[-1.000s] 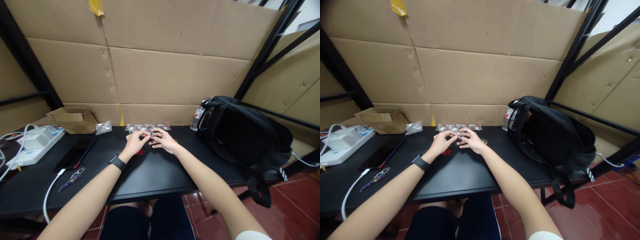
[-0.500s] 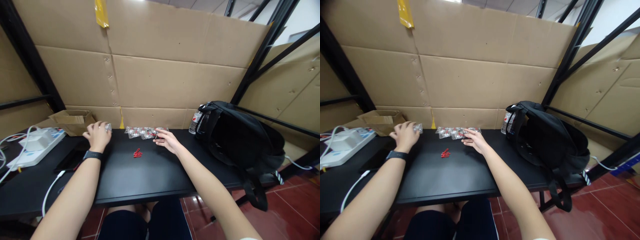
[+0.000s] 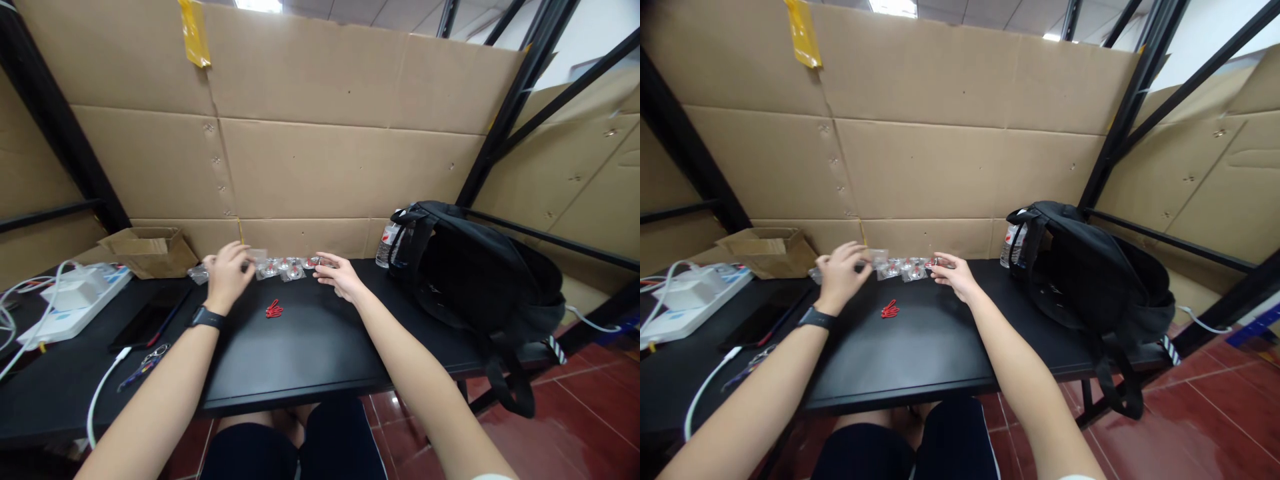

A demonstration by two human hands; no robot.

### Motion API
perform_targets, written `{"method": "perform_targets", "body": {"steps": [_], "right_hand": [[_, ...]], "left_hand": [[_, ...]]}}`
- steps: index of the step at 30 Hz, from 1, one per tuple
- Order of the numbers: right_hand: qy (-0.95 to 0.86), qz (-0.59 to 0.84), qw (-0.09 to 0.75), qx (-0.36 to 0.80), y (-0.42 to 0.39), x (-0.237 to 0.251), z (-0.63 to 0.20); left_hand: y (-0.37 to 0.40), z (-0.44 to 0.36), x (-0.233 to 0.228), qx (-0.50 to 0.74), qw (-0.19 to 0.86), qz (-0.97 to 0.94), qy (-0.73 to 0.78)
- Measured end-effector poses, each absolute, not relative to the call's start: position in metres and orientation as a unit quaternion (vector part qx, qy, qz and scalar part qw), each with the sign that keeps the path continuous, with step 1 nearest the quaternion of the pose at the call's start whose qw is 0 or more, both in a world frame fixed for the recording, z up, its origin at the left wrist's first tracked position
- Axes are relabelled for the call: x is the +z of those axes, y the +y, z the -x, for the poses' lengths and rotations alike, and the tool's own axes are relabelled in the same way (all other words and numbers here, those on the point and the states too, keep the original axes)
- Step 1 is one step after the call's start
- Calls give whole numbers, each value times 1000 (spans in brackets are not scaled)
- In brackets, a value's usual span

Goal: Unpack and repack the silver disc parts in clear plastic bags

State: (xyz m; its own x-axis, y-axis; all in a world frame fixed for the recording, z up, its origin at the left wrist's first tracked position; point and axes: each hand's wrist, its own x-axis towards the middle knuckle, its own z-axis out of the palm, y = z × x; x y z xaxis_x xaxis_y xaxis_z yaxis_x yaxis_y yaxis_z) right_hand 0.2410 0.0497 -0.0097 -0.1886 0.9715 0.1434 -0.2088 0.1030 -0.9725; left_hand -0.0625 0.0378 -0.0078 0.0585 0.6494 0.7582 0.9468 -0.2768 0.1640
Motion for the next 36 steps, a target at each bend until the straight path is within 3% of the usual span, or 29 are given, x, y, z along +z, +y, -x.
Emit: {"method": "perform_targets", "body": {"steps": [7, 15, 24, 32, 36], "right_hand": [[-548, 381, 528, 525, 49, -2, -251], [-599, 401, 508, 472, 52, -1, -258], [-645, 412, 509, 395, 55, 2, -270], [-673, 409, 497, 364, 46, 8, -262], [-751, 422, 416, 292, 44, 7, -267]], "left_hand": [[22, -23, -21, -219, 84, 907, -351], [18, -24, -30, -209, -44, 922, -324], [13, -27, -32, -178, 6, 933, -312], [10, -27, -26, -141, -58, 943, -295], [7, -22, -25, -127, -61, 946, -292]]}}
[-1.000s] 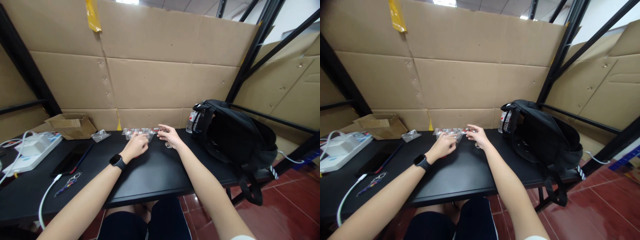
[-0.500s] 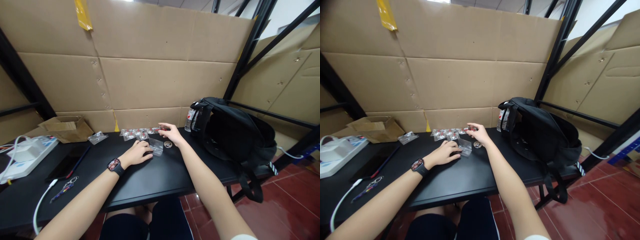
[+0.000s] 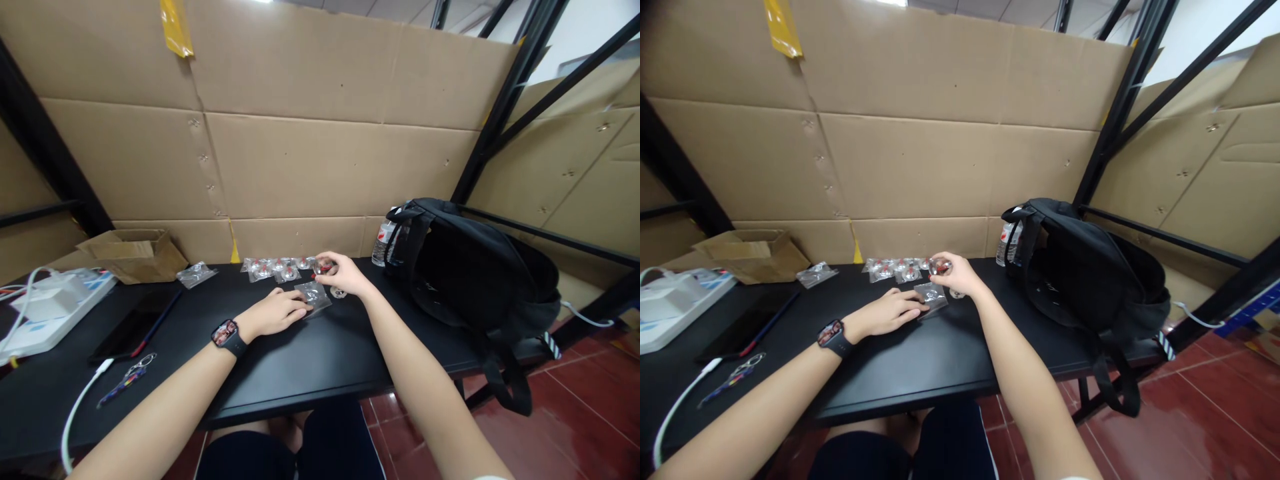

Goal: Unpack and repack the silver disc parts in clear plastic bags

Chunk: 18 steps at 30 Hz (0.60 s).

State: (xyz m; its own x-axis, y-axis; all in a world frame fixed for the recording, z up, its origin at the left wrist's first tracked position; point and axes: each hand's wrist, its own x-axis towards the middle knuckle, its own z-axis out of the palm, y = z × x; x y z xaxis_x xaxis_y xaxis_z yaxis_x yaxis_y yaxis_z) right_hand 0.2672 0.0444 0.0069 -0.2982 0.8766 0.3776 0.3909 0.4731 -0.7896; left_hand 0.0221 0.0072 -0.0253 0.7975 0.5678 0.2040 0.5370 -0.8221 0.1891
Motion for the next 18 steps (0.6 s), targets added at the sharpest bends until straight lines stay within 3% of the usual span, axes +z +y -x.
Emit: {"method": "perform_targets", "body": {"steps": [9, 18], "right_hand": [[-872, 454, 115, 143, 29, 19, -275], [-874, 453, 58, 168, 30, 12, -267]], "left_hand": [[8, -12, -32, 66, 65, -941, 327], [5, -13, -28, 44, 76, -936, 341]]}}
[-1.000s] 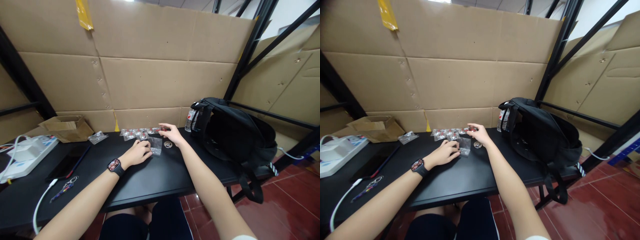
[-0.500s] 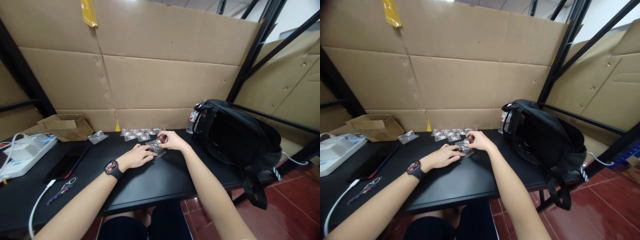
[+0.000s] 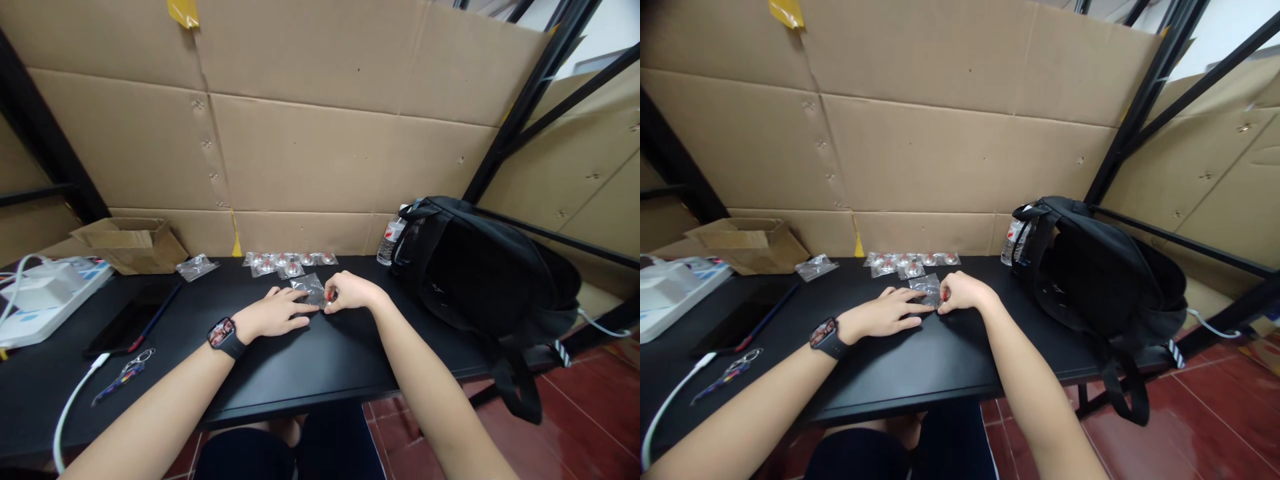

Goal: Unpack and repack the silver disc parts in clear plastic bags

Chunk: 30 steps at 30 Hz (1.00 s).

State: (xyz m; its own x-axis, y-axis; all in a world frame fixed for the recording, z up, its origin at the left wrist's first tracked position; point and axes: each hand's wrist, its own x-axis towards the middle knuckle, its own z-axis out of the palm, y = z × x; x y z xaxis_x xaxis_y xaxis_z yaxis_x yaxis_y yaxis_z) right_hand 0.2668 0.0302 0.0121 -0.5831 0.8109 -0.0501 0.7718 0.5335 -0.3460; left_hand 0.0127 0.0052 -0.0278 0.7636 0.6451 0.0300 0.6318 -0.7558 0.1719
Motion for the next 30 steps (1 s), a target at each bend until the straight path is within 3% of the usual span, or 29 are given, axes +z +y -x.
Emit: {"method": "perform_targets", "body": {"steps": [5, 12, 18, 30], "right_hand": [[-872, 457, 49, 170, 31, 12, -268], [-878, 435, 134, 146, 39, 0, -259], [-881, 422, 131, 167, 44, -9, -257], [-830, 539, 146, -1, 45, -15, -241]], "left_hand": [[4, -12, -23, 27, 92, -934, 344], [8, -10, -25, 20, 117, -931, 346], [7, -11, -25, 20, 116, -928, 352], [6, -11, -21, 7, 124, -927, 353]]}}
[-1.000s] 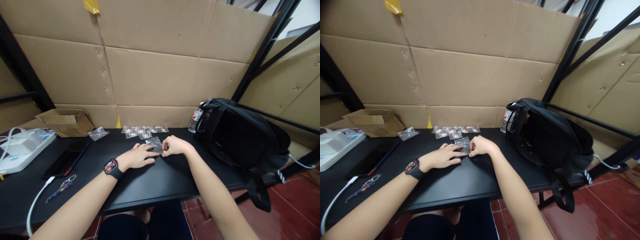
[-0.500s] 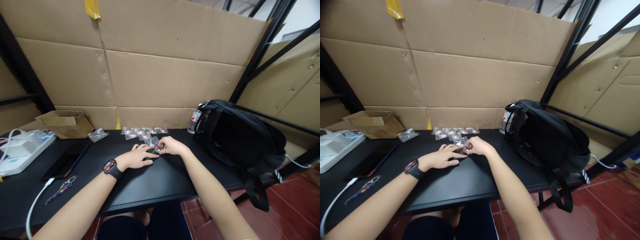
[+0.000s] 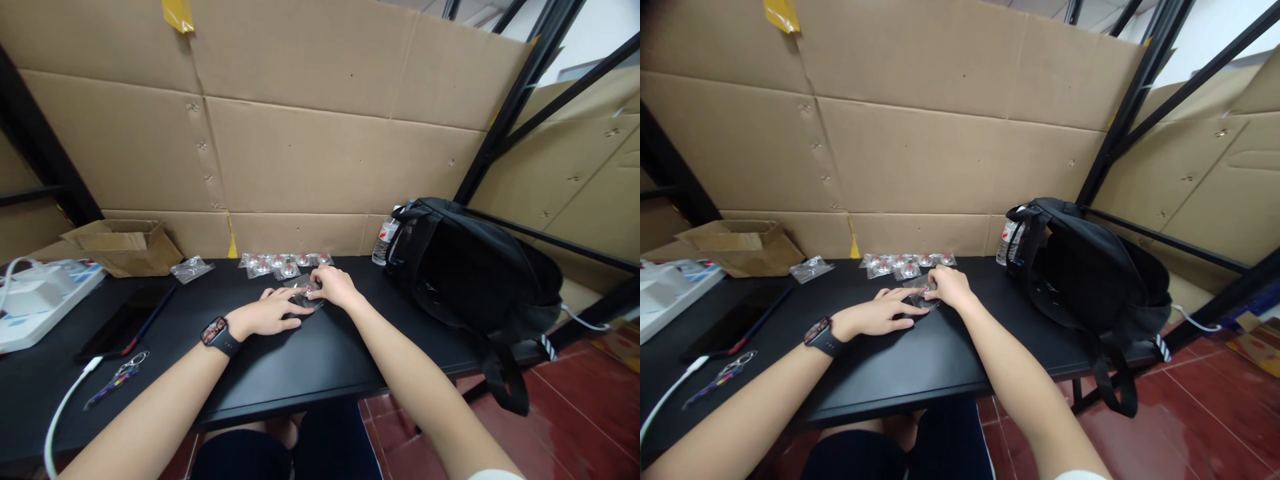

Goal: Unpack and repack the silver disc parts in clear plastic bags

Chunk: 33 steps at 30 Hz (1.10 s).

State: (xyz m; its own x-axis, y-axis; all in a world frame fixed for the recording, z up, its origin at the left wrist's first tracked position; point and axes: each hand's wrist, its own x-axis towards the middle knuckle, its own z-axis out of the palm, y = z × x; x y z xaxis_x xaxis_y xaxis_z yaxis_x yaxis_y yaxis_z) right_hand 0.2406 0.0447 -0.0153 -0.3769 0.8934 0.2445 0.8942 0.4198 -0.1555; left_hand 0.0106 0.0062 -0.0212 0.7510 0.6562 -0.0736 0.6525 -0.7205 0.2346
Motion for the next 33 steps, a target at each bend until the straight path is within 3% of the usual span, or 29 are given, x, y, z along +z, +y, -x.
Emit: {"method": "perform_targets", "body": {"steps": [10, 18, 23, 30, 33], "right_hand": [[-824, 528, 204, -27, 48, -26, -229], [-878, 364, 248, 186, 59, -15, -262], [-871, 380, 241, 200, 63, -19, -270], [-863, 366, 269, 220, 62, -23, -263], [-834, 385, 278, 282, 65, -28, -263]], "left_hand": [[8, -9, -20, 30, 126, -927, 353], [13, -2, -17, 171, 110, -912, 355], [25, -6, -31, 214, 61, -880, 420], [28, -2, -27, 230, 75, -838, 490], [28, 1, -24, 238, 89, -824, 506]]}}
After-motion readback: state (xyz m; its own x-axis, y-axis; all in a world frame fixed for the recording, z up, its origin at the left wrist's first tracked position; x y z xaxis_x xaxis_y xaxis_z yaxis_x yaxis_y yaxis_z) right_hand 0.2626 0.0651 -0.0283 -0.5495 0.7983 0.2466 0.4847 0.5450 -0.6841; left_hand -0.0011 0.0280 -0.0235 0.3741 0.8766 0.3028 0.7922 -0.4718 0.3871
